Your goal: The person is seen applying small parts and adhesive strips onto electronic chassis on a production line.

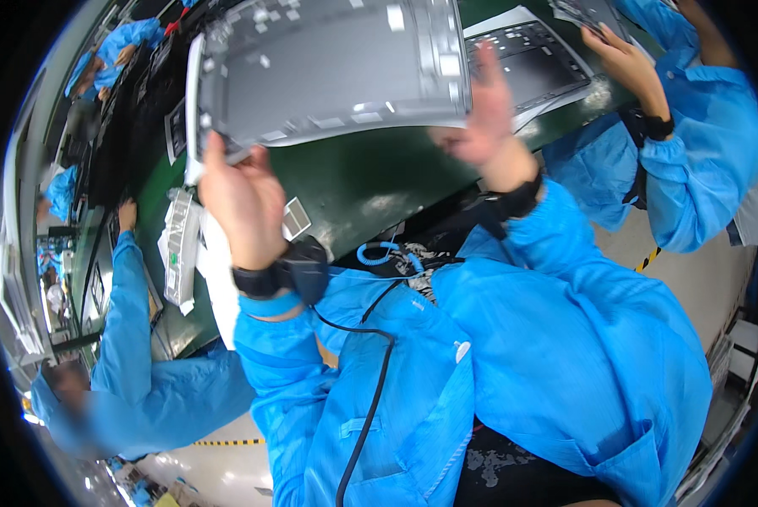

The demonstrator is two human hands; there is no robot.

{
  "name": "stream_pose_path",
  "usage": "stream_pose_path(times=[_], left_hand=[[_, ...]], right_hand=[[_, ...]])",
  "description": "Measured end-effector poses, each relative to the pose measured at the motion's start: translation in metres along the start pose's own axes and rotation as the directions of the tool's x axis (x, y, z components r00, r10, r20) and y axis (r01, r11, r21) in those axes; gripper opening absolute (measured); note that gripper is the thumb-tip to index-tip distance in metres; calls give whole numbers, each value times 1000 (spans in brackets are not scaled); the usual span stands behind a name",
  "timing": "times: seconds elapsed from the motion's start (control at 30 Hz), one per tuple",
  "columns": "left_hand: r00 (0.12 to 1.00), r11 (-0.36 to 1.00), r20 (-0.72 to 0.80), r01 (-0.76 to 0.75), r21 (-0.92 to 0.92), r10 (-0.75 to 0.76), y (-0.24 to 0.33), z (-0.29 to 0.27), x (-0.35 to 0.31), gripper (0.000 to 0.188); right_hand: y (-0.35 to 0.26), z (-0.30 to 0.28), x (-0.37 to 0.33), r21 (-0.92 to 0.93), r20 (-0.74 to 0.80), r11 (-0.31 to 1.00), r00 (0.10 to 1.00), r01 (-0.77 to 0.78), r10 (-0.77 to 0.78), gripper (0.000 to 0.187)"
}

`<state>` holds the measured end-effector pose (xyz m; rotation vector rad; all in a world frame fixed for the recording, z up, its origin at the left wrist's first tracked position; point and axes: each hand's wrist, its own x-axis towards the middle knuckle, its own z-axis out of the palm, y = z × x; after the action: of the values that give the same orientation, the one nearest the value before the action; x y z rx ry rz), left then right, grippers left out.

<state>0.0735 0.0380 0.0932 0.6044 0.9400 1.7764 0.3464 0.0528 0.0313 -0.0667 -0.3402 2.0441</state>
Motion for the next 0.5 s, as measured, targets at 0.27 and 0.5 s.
stream_pose_path(times=[0.27,0.5], left_hand=[[970,955,-114,232,183,-214,-70,-72,-61,30],[809,664,-15,492,563,-588,-36,-113,-65,46]], right_hand=[[-5,-34,4,-921,-387,199,844,-335,-371,36],[3,-36,22,-705,-261,-474,815,-527,-518,41]])
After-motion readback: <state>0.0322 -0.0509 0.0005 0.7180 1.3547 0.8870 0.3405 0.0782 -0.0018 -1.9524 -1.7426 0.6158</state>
